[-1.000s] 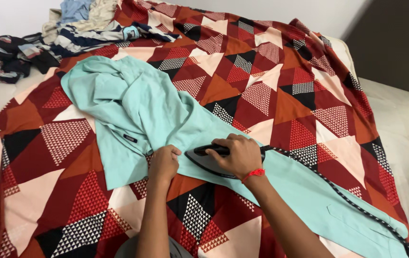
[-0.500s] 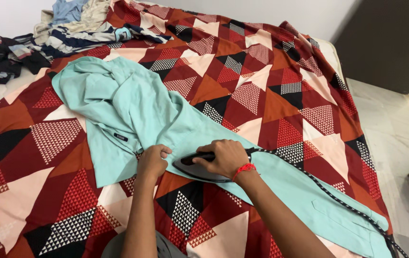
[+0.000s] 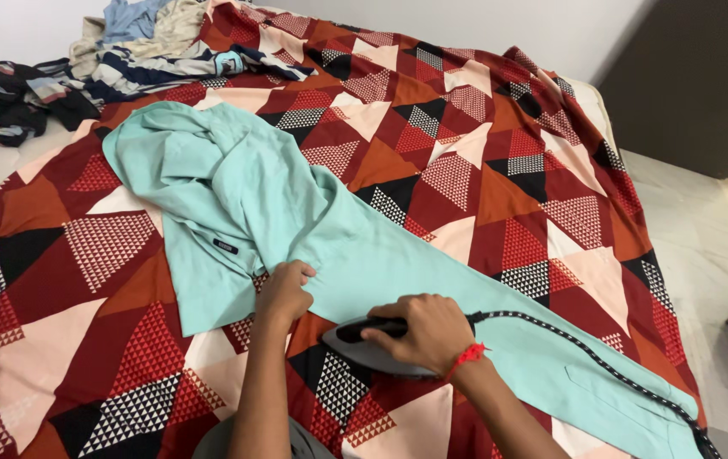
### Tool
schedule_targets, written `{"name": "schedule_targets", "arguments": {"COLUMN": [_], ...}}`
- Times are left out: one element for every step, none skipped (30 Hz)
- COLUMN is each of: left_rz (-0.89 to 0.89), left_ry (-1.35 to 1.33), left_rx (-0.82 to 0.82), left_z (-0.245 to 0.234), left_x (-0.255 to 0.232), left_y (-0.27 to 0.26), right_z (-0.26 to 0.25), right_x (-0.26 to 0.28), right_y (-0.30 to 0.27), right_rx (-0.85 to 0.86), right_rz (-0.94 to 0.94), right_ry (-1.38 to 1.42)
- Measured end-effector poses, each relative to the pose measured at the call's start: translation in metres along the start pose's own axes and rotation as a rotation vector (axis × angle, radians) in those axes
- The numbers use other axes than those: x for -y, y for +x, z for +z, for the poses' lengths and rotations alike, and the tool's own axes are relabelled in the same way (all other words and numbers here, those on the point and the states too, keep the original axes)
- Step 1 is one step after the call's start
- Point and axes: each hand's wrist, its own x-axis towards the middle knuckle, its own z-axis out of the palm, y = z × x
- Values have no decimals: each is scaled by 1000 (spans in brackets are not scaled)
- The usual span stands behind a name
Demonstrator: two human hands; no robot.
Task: The person irons a light blue shirt laid out on a patterned bedspread. They use a black electric iron to smooth the fabric, moving it back and forth along the sleeves and body of the shirt. The person frequently adjusts the shirt's position with their hands to ensure even coverage and wrinkle removal.
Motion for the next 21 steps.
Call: {"name": "schedule_targets", "arguments": {"left_rz": [1,3,4,11,16,22,50,79,105,107,112,116,141,165,187,232,273,315,345,376,410], "left_ry": [6,13,18,20,26,32,42,51,62,58,53,49,43,37,30,4,-22,-48,-70,-91,-111], "left_rx": [2,5,4,-9,-18,-27,-85,-143,-196,-193,-193,-193,-177,-162,-148,-178,-205,-232,-252,-273,-293], "left_z": [1,0,-1,-1,-2,-2,-4,-6,-7,-9,-12,-14,-16,-17,-15,-11,-4,4,14,24,32], "left_x": [-1,-1,-1,-3,-3,-5,-7,-12,-18,-26,-35,-45,-55,-64,-71,-78,-83,-84,-85,-84,-81], "left_y": [0,1,2,2,0,-2,-4,-7,-12,-17,-22,-27,-31,-34,-36,-36,-38,-39,-39,-38,-34], "right_z": [-2,-4,-6,-11,-15,-20,-25,-32,-37,-44,-51,-58,-62,-64,-64,-63,-61,-55,-48,-41,-34], "right_x": [2,4,5,5,4,2,1,-1,-4,-8,-15,-22,-30,-39,-48,-59,-69,-78,-86,-92,-97], "right_y": [-5,-10,-12,-14,-17,-20,-20,-17,-16,-12,-5,2,9,17,26,35,43,48,51,54,57], "right_rx": [26,52,77,36,-3,-43,-97,-152,-202,-190,-180,-170,-212,-253,-294,-279,-260,-241,-217,-194,-175], "right_rz": [7,14,18,3,-10,-23,-2,19,43,94,144,193,160,127,91,98,106,115,120,125,131], "right_ry": [2,5,7,22,43,63,49,36,24,-9,-43,-78,-91,-104,-117,-120,-123,-125,-139,-152,-165]}}
